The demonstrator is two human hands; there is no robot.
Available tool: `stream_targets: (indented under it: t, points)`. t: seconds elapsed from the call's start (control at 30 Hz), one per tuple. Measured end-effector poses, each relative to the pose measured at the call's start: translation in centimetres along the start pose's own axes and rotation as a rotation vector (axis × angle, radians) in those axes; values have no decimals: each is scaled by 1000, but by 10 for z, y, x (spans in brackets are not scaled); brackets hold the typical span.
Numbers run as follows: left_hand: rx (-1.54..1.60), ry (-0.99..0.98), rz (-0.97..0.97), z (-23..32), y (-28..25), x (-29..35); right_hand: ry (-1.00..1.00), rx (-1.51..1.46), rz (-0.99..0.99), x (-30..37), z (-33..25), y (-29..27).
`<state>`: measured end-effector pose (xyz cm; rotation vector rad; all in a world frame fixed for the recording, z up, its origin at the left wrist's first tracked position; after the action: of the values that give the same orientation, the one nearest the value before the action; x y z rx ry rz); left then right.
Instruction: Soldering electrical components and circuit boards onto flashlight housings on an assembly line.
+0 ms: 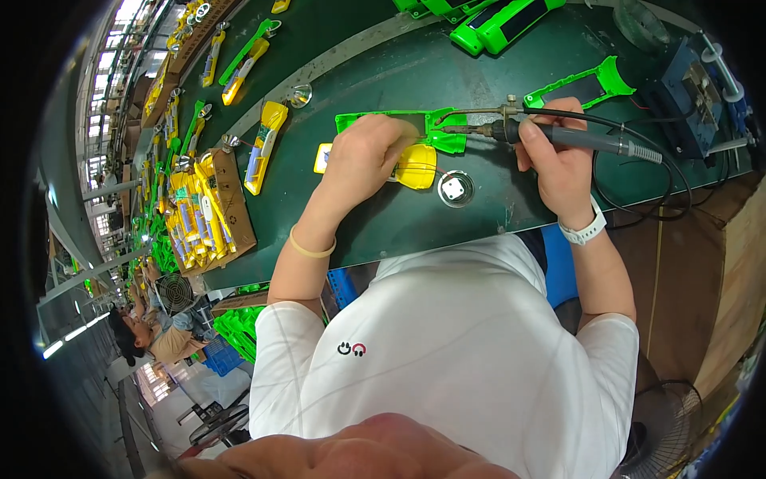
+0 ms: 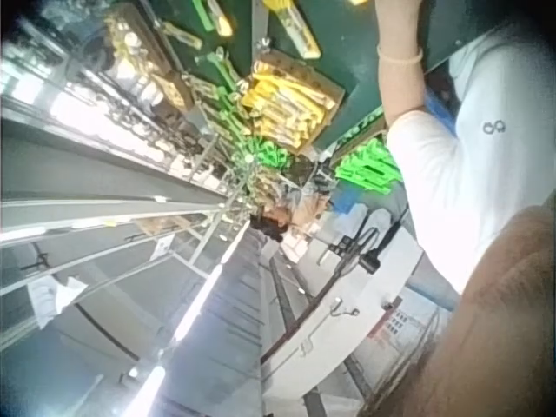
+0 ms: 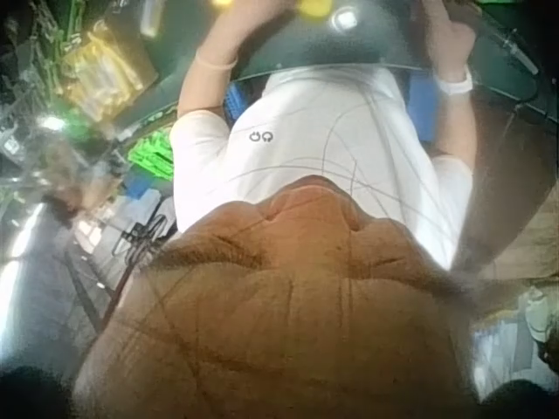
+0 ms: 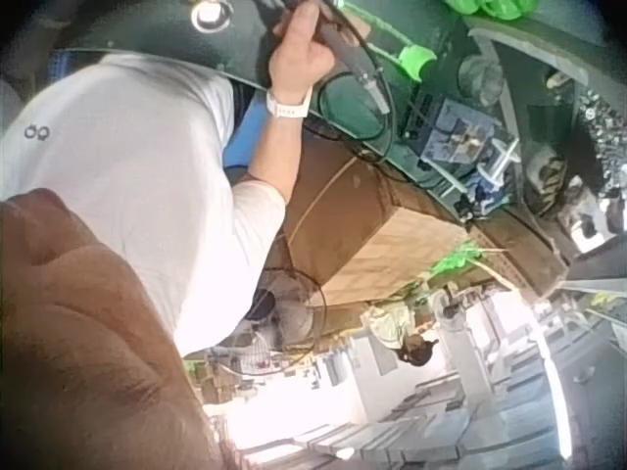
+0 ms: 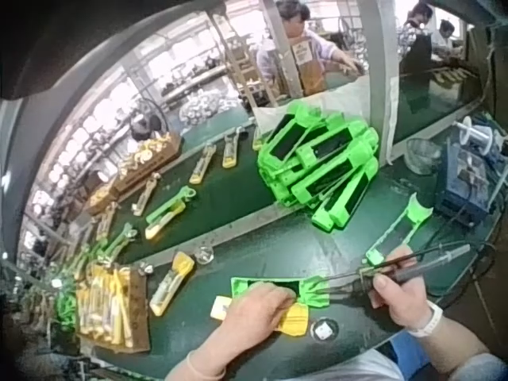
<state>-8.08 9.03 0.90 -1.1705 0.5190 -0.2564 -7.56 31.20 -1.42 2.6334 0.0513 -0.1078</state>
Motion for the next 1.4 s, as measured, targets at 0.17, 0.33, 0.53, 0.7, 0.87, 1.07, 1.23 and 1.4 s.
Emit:
stream_targets:
  t: [0.17, 0.33, 0.53, 0.7, 0.87, 1.07, 1.23, 1.4]
  points:
    - [-73, 32, 12, 4, 1, -3, -29, 87, -190, -10, 9, 6]
    - [-92, 8, -2, 3, 1, -6, 26, 91, -196, -15, 16, 10]
    - [-88, 1, -13, 5, 1, -8, 68, 119, -188, -18, 23, 9]
    - [-92, -9, -6, 4, 2, -8, 70, 121, -175, -17, 21, 8]
    - [-101, -3, -21, 4, 3, -8, 79, 71, -193, -15, 20, 8]
    - [-97, 1, -24, 4, 2, -9, 77, 163, -173, -16, 20, 12]
    - [-104, -2, -24, 5, 1, -8, -16, 23, -107, -9, 8, 3]
    - [-106, -9, -41, 4, 2, -7, 11, -41, -66, -11, 8, 16]
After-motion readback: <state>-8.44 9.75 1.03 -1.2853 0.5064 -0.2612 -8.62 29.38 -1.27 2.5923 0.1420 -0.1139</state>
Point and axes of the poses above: each hand's wrist, its own x-axis away from the middle knuckle, its own y-axis out of the palm, z = x × y, the point moved 6 cm from there along -x, towards the middle knuckle, and after that the axes turned 12 degrees about -x, right-handed, at the moved point
